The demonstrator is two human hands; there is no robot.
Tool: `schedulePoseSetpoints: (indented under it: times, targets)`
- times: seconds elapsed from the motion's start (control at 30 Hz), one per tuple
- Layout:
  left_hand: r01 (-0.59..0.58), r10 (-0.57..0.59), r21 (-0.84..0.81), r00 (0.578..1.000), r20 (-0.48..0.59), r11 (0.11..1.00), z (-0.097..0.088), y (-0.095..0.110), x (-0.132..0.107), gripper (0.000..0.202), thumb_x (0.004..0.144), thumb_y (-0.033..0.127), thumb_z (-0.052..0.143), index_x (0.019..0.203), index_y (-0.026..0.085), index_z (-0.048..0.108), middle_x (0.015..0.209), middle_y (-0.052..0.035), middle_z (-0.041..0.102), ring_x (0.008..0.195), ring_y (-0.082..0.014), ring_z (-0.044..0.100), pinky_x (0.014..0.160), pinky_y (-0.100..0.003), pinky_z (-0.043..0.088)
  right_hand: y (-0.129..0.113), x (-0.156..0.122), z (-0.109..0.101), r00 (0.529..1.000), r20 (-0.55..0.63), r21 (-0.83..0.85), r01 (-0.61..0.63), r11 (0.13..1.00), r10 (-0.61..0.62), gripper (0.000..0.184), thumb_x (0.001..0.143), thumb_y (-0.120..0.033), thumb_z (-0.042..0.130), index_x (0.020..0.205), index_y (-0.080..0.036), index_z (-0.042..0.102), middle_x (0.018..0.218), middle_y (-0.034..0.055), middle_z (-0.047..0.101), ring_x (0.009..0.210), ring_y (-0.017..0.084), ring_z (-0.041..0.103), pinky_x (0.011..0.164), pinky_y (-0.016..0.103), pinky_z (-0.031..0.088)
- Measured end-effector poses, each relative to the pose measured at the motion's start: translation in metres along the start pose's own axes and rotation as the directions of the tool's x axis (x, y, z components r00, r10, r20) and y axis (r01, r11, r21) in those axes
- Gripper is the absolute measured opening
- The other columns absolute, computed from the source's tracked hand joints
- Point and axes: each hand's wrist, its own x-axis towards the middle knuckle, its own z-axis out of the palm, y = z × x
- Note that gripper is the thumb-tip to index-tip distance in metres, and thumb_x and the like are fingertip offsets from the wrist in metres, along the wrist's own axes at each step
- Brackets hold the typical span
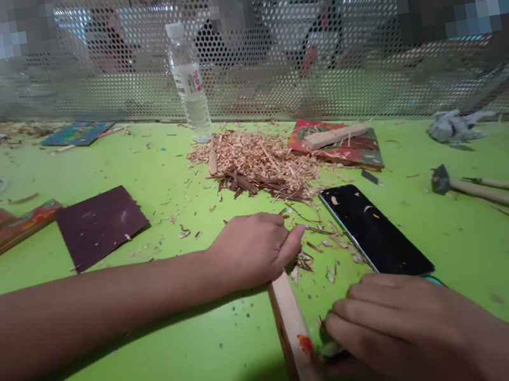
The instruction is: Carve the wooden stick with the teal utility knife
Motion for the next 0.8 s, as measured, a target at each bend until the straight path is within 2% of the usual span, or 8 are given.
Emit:
schedulePoseSetpoints:
  times: [0.13,0.23,0.37,0.47,0.57,0.63,0.7,0.8]
  targets:
    - [0.007,-0.007,0.007,1.000,-0.001,1.000,0.001,0.000,0.001,0.068,0.111,0.043,0.023,0.071,0.015,0.070,0.084,-0.0096,0.070,0.071,-0.0215,0.064,0.059,-0.034,0.043,0.000,0.001,0.003,0.996,-0.085,0.004,-0.018,1.000,0.019,0.026,0.114,-0.035,0.047,0.096,-0.020,0.060,0.073,-0.0026,0.061,0.063,0.016,0.050,0.063,0.033,0.034]
    - [0.019,-0.020,0.037,1.000,0.024,0.999,0.000,0.000,0.001,0.065,0.111,0.041,0.025,0.073,0.015,0.071,0.086,-0.0089,0.071,0.072,-0.0219,0.065,0.058,-0.034,0.040,-0.005,0.002,0.008,0.993,-0.103,0.056,-0.055,0.997,0.060,0.022,0.113,-0.029,0.045,0.102,-0.020,0.061,0.072,-0.0033,0.059,0.062,0.016,0.048,0.063,0.032,0.033]
    - [0.026,-0.027,0.058,0.999,0.028,0.998,-0.001,0.002,0.002,0.065,0.111,0.042,0.026,0.074,0.016,0.072,0.086,-0.0084,0.071,0.071,-0.0211,0.065,0.056,-0.033,0.039,-0.015,0.008,0.010,0.992,-0.079,0.177,-0.083,0.981,0.098,0.028,0.114,-0.025,0.038,0.101,-0.022,0.063,0.070,-0.0044,0.058,0.059,0.015,0.047,0.061,0.031,0.032]
    - [0.031,-0.033,0.062,0.999,0.028,0.998,-0.001,0.003,0.002,0.065,0.111,0.042,0.026,0.075,0.016,0.073,0.086,-0.0089,0.071,0.071,-0.0214,0.066,0.056,-0.033,0.040,-0.018,0.014,0.008,0.995,-0.046,0.190,-0.082,0.978,0.092,0.032,0.115,-0.028,0.038,0.097,-0.021,0.064,0.069,-0.0043,0.061,0.059,0.014,0.050,0.060,0.030,0.034]
    - [0.036,-0.039,0.062,0.999,0.038,0.997,-0.002,0.004,0.003,0.064,0.111,0.042,0.026,0.077,0.016,0.074,0.086,-0.0093,0.072,0.073,-0.0221,0.067,0.057,-0.033,0.042,-0.015,0.016,0.009,0.993,-0.062,0.215,-0.088,0.973,0.104,0.032,0.114,-0.031,0.040,0.096,-0.021,0.065,0.072,-0.0030,0.064,0.061,0.014,0.051,0.060,0.030,0.034]
    - [0.037,-0.040,0.063,0.998,0.044,0.997,-0.002,0.004,0.003,0.064,0.111,0.042,0.026,0.079,0.016,0.074,0.086,-0.0096,0.072,0.074,-0.0225,0.067,0.058,-0.033,0.043,-0.012,0.018,0.008,0.991,-0.004,0.264,-0.127,0.956,0.133,0.029,0.112,-0.033,0.045,0.095,-0.021,0.066,0.075,-0.0021,0.066,0.063,0.014,0.054,0.060,0.030,0.035]
    - [0.037,-0.040,0.068,0.998,0.046,0.997,-0.002,0.004,0.003,0.064,0.111,0.043,0.026,0.080,0.015,0.075,0.087,-0.0100,0.072,0.077,-0.0232,0.068,0.059,-0.033,0.043,-0.010,0.022,0.004,0.979,0.122,0.310,-0.192,0.931,0.161,0.020,0.107,-0.032,0.057,0.095,-0.021,0.067,0.080,-0.0020,0.068,0.066,0.014,0.058,0.062,0.028,0.036]
    - [0.035,-0.039,0.082,0.998,0.051,0.996,-0.002,0.004,0.003,0.065,0.111,0.043,0.025,0.081,0.015,0.076,0.089,-0.0101,0.073,0.079,-0.0243,0.070,0.059,-0.033,0.043,-0.010,0.030,-0.006,0.927,0.313,0.344,-0.313,0.885,0.207,0.002,0.097,-0.021,0.071,0.098,-0.021,0.070,0.087,-0.0028,0.072,0.076,0.015,0.065,0.067,0.026,0.041]
